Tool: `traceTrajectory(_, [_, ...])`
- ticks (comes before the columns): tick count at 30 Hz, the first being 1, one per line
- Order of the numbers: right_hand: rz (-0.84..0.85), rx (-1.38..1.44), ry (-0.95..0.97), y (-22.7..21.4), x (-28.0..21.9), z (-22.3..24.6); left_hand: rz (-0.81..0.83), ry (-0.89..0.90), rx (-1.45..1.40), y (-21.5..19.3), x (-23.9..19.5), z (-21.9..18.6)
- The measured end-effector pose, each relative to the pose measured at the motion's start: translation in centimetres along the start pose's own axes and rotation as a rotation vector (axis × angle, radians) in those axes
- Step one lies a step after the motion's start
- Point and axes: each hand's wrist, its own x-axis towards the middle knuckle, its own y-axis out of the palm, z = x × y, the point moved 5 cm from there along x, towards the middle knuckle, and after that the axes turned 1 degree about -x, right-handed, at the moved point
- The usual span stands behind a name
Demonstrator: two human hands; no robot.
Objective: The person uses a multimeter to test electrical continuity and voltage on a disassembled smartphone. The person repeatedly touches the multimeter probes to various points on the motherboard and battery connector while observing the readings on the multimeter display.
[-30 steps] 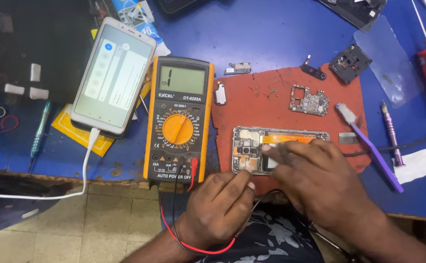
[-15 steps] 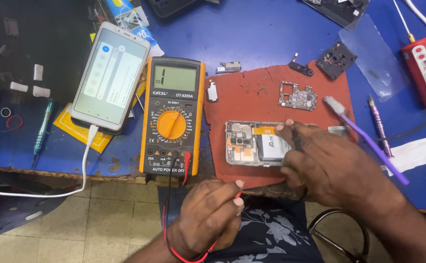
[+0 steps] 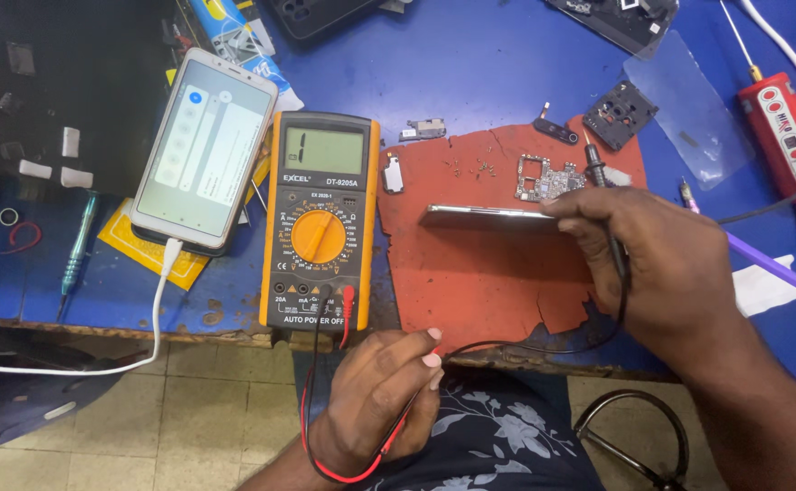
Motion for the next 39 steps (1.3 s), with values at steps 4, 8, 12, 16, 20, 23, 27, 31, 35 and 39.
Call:
traceTrajectory(4, [-0.004, -0.001, 0.009, 0.14, 0.13, 0.01, 0.014, -0.001, 0.003, -0.02, 0.12, 0.07])
traceTrajectory(8, [-0.003, 0.012, 0.026, 0.19, 0.16, -0.06, 0.037, -0.002, -0.004, -0.03, 0.36, 0.15])
traceTrajectory(12, [0.000, 0.019, 0.021, 0.25, 0.16, -0.07, 0.050, -0.008, -0.007, -0.04, 0.58, 0.12])
traceTrajectory(16, [0.006, 0.017, 0.037, 0.33, 0.22, -0.18, 0.047, -0.015, 0.008, -0.11, 0.70, 0.03])
traceTrajectory(20, [0.005, 0.028, 0.041, 0.36, 0.23, -0.24, 0.048, -0.016, 0.017, -0.04, 0.73, 0.00])
traceTrajectory(23, [0.003, 0.025, 0.037, 0.36, 0.22, -0.28, 0.049, -0.013, 0.020, 0.04, 0.75, 0.01])
traceTrajectory(27, [-0.003, 0.026, 0.040, 0.41, 0.14, -0.33, 0.056, -0.009, 0.030, 0.03, 0.67, 0.02])
traceTrajectory(31, [-0.003, 0.019, 0.036, 0.50, 0.11, -0.30, 0.057, -0.007, 0.036, 0.10, 0.70, 0.10])
traceTrajectory(35, [-0.007, 0.007, 0.038, 0.51, 0.06, -0.33, 0.066, 0.000, 0.050, 0.10, 0.72, 0.12])
traceTrajectory(39, [-0.008, 0.010, 0.042, 0.58, 0.03, -0.44, 0.068, 0.003, 0.057, 0.15, 0.69, 0.15])
